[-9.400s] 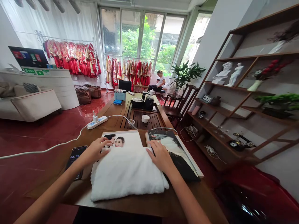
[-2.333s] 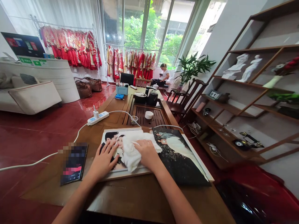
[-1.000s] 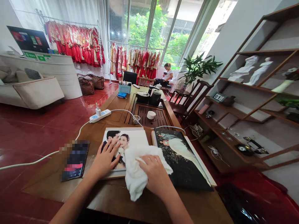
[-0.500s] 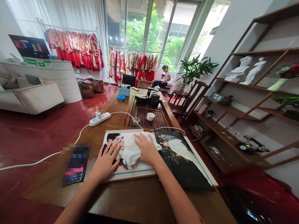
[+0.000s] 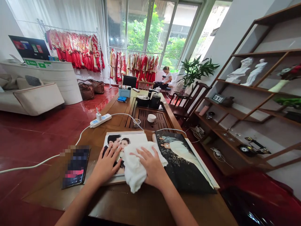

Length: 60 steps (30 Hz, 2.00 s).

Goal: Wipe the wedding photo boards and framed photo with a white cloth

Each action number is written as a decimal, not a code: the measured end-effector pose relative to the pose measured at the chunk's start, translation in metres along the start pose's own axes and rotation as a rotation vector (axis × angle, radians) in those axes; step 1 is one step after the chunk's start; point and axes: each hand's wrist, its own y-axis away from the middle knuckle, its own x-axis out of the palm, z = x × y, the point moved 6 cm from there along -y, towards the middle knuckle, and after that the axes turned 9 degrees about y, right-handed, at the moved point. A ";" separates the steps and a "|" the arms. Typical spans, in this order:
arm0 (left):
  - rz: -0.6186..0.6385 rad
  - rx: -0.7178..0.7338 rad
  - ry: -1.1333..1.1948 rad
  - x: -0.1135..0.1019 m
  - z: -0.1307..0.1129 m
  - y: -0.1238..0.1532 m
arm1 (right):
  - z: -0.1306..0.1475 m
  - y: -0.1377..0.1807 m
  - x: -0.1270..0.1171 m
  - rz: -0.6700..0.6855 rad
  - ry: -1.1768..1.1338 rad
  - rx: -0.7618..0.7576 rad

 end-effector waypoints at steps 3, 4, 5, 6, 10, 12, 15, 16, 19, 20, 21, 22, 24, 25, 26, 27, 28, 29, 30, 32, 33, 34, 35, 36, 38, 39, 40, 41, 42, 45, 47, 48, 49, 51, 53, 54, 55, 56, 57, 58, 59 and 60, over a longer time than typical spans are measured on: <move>-0.003 -0.002 0.000 0.001 0.001 0.000 | 0.011 0.027 -0.001 0.030 0.001 -0.025; -0.001 -0.002 -0.001 0.001 0.001 0.001 | 0.013 0.033 -0.001 0.033 0.001 -0.034; 0.001 -0.003 -0.001 0.001 0.001 0.001 | 0.015 0.037 -0.001 0.031 0.002 -0.040; 0.005 -0.002 0.000 0.001 0.001 0.001 | 0.014 0.040 0.000 0.028 0.005 -0.041; 0.016 0.000 0.005 0.000 0.000 0.001 | 0.003 0.029 0.005 0.037 0.018 -0.023; 0.015 -0.002 0.009 0.000 0.000 0.000 | -0.010 0.013 0.008 0.039 0.023 0.009; 0.012 0.002 0.016 0.000 0.000 0.000 | -0.033 -0.016 0.011 0.029 0.034 0.069; 0.012 0.004 0.017 0.000 0.001 0.000 | -0.041 -0.026 0.012 0.026 0.040 0.087; 0.013 0.005 0.019 0.000 0.001 0.001 | -0.062 -0.050 0.014 0.002 0.059 0.149; 0.014 0.004 0.019 0.000 0.002 0.001 | -0.067 -0.056 0.014 -0.007 0.060 0.167; 0.014 0.002 0.019 0.001 0.002 0.001 | -0.070 -0.060 0.014 -0.015 0.058 0.178; 0.014 0.000 0.018 0.001 0.002 0.001 | -0.071 -0.062 0.014 -0.021 0.052 0.183; 0.014 -0.006 0.015 0.001 0.001 0.000 | -0.068 -0.061 0.013 -0.025 0.037 0.165; 0.014 -0.008 0.014 0.001 0.001 0.000 | -0.063 -0.058 0.012 -0.024 0.029 0.148; 0.014 -0.009 0.012 0.001 0.000 0.000 | -0.058 -0.054 0.011 -0.020 0.020 0.126; 0.013 -0.010 0.011 0.000 0.000 0.000 | -0.051 -0.048 0.010 -0.015 0.011 0.102; 0.012 -0.011 0.009 0.000 0.000 -0.001 | -0.043 -0.041 0.008 -0.008 0.001 0.077; 0.010 -0.012 0.007 0.000 -0.001 -0.001 | -0.036 -0.033 0.007 -0.001 -0.008 0.054; 0.009 -0.012 0.006 0.000 -0.001 -0.001 | -0.028 -0.024 0.006 0.006 -0.016 0.033; 0.012 -0.013 0.004 0.000 0.000 -0.001 | -0.015 -0.006 0.004 0.028 -0.028 0.000; 0.016 -0.012 0.003 0.000 0.000 -0.001 | -0.009 0.003 0.003 0.043 -0.031 -0.013; 0.019 -0.012 0.003 0.000 0.000 -0.001 | -0.004 0.011 0.003 0.058 -0.034 -0.024; 0.021 -0.011 0.002 0.001 0.000 -0.001 | 0.001 0.019 0.002 0.073 -0.036 -0.034; 0.022 -0.011 0.001 0.001 0.000 -0.001 | 0.004 0.025 0.001 0.086 -0.038 -0.043; 0.020 -0.009 -0.002 0.000 0.000 -0.001 | 0.009 0.035 -0.002 0.099 -0.041 -0.061; 0.018 -0.008 -0.004 0.000 0.000 -0.001 | 0.010 0.039 -0.004 0.103 -0.041 -0.067; 0.017 -0.007 -0.006 0.000 0.000 -0.001 | 0.009 0.042 -0.006 0.106 -0.039 -0.069; 0.018 -0.006 -0.009 0.000 0.000 -0.001 | 0.007 0.043 -0.008 0.108 -0.035 -0.065; 0.020 -0.007 -0.010 0.000 0.000 -0.001 | 0.004 0.044 -0.009 0.108 -0.028 -0.055; 0.027 -0.010 -0.013 0.000 -0.001 -0.001 | -0.009 0.044 -0.011 0.094 0.004 0.000; 0.025 -0.009 -0.014 0.000 -0.001 -0.001 | -0.014 0.042 -0.012 0.082 0.021 0.029; 0.023 -0.007 -0.015 0.000 -0.001 -0.001 | -0.014 0.040 -0.011 0.079 0.025 0.034; 0.021 -0.004 -0.016 0.001 -0.001 -0.001 | -0.011 0.038 -0.011 0.079 0.023 0.030; 0.018 0.000 -0.018 0.002 -0.001 -0.001 | 0.001 0.032 -0.010 0.080 0.002 0.001; 0.016 0.000 -0.019 0.002 -0.001 -0.002 | 0.016 0.025 -0.007 0.084 -0.035 -0.039; 0.016 -0.002 -0.020 0.002 0.000 -0.002 | 0.024 0.022 -0.006 0.086 -0.054 -0.061; 0.016 -0.004 -0.021 0.002 0.000 -0.002 | 0.032 0.018 -0.004 0.087 -0.071 -0.083; 0.017 -0.005 -0.021 0.001 0.001 -0.002 | 0.038 0.015 -0.003 0.088 -0.084 -0.100; 0.019 -0.005 -0.020 0.001 0.002 -0.002 | 0.042 0.013 -0.001 0.088 -0.094 -0.114; 0.021 -0.002 -0.017 0.001 0.003 -0.002 | 0.045 0.010 -0.001 0.088 -0.100 -0.124; 0.023 0.001 -0.013 0.001 0.003 -0.002 | 0.047 0.009 0.000 0.088 -0.105 -0.130; 0.025 0.004 -0.007 0.001 0.004 -0.002 | 0.046 0.008 0.000 0.089 -0.108 -0.131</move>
